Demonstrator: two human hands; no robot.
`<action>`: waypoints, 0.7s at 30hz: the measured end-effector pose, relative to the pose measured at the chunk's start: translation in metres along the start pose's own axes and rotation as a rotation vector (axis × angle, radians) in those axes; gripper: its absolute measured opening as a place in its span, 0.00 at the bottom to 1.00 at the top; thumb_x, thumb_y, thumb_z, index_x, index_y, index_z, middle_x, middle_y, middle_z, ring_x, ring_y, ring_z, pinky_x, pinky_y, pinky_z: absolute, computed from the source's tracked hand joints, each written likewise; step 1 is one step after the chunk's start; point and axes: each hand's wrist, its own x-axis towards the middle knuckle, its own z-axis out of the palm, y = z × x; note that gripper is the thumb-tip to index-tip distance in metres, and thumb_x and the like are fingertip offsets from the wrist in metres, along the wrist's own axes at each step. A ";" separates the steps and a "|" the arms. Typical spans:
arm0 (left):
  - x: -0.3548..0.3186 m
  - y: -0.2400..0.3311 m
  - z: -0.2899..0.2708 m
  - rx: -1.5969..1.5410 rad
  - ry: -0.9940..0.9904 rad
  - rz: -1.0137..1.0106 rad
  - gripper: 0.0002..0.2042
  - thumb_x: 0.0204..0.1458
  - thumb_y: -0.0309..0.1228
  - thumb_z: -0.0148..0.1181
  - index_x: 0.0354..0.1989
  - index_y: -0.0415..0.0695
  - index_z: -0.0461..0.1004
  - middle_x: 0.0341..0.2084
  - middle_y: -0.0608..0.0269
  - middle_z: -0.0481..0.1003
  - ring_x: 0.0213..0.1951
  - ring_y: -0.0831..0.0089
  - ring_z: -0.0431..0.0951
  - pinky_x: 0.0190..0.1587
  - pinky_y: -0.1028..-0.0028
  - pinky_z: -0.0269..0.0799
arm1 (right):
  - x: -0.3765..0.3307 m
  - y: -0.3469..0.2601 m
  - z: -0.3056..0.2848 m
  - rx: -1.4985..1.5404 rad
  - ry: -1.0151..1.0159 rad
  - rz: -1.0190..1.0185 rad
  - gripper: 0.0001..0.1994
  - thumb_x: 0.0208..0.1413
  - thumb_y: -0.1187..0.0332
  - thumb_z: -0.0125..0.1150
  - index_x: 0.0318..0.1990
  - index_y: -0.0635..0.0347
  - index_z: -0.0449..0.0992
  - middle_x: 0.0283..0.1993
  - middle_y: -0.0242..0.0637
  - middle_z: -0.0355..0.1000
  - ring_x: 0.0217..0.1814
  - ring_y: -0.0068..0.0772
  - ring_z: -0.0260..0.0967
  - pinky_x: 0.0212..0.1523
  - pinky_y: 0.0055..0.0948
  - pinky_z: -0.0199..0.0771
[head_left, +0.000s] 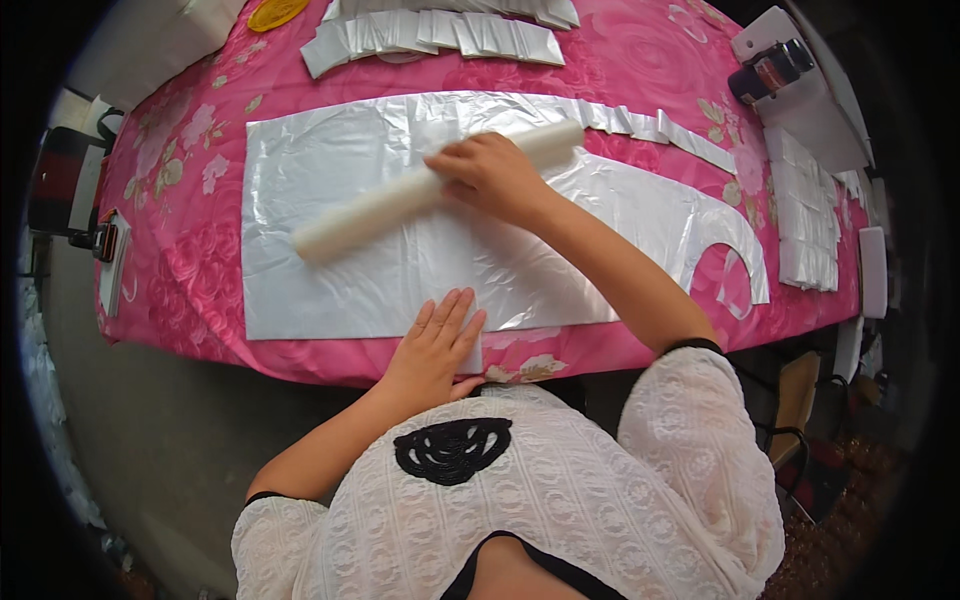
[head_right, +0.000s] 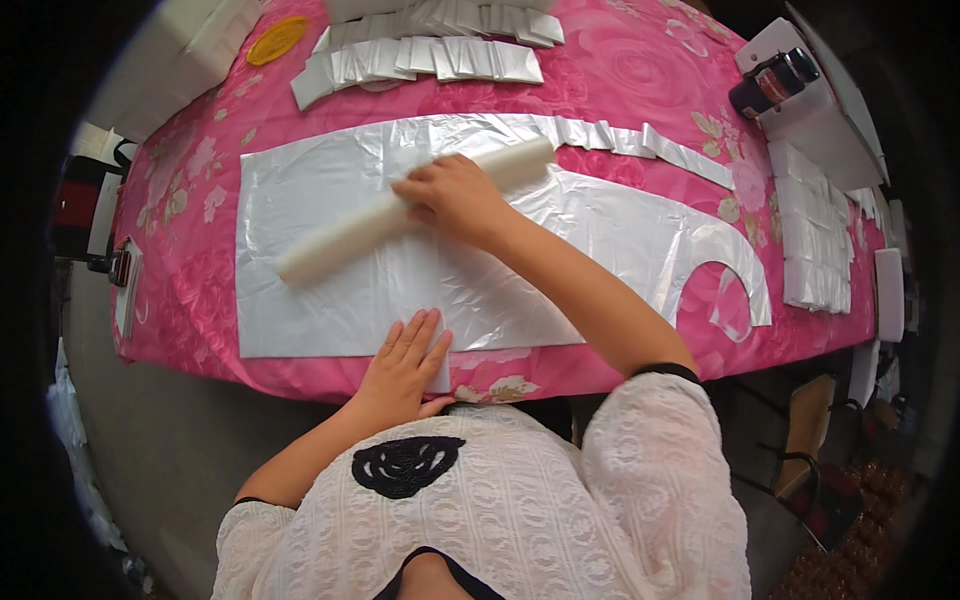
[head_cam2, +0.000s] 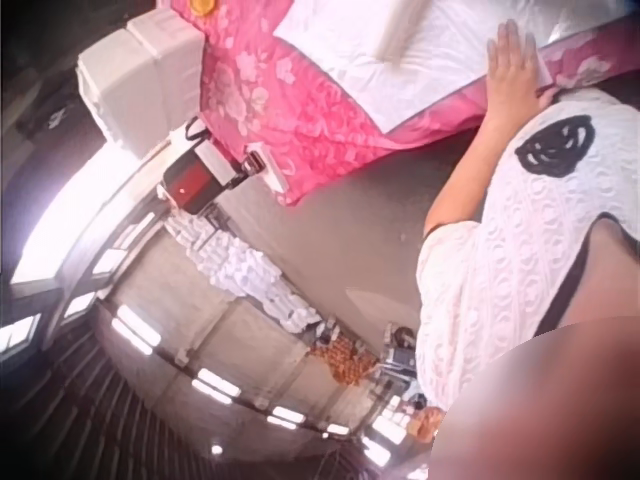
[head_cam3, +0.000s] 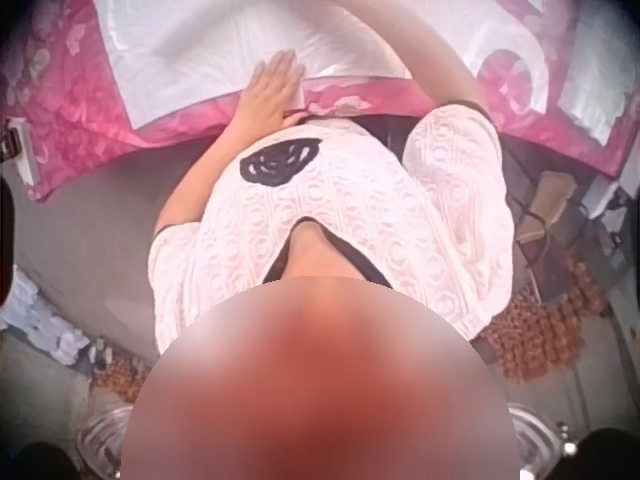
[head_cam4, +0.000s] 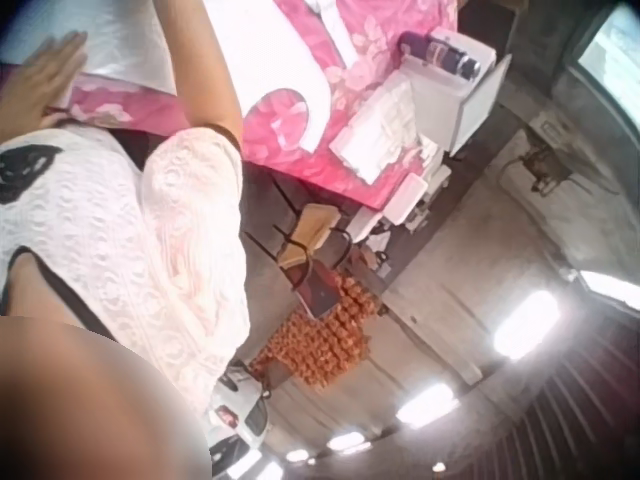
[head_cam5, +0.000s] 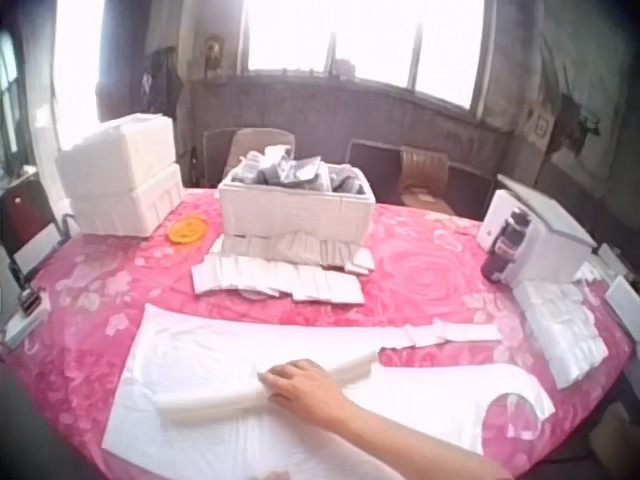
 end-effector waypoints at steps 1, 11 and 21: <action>0.000 -0.001 -0.006 -0.019 -0.013 0.014 0.39 0.39 0.46 0.60 0.59 0.39 0.53 0.61 0.45 0.48 0.64 0.53 0.46 0.62 0.58 0.43 | 0.014 0.009 0.004 -0.010 0.019 0.002 0.18 0.42 0.68 0.62 0.45 0.53 0.73 0.44 0.36 0.71 0.46 0.41 0.66 0.49 0.37 0.63; -0.013 -0.042 -0.021 -0.128 -0.029 0.345 0.34 0.34 0.31 0.62 0.55 0.36 0.59 0.58 0.51 0.58 0.60 0.60 0.58 0.60 0.62 0.54 | 0.004 -0.003 -0.005 0.091 -0.052 -0.086 0.26 0.39 0.77 0.57 0.52 0.57 0.66 0.56 0.43 0.61 0.58 0.46 0.56 0.57 0.40 0.58; -0.007 -0.040 -0.022 -0.184 0.241 0.327 0.28 0.33 0.28 0.58 0.49 0.37 0.66 0.51 0.53 0.67 0.55 0.61 0.65 0.58 0.63 0.57 | -0.080 -0.077 -0.015 0.150 -0.269 -0.067 0.24 0.37 0.74 0.56 0.49 0.64 0.68 0.54 0.41 0.63 0.58 0.40 0.58 0.57 0.35 0.59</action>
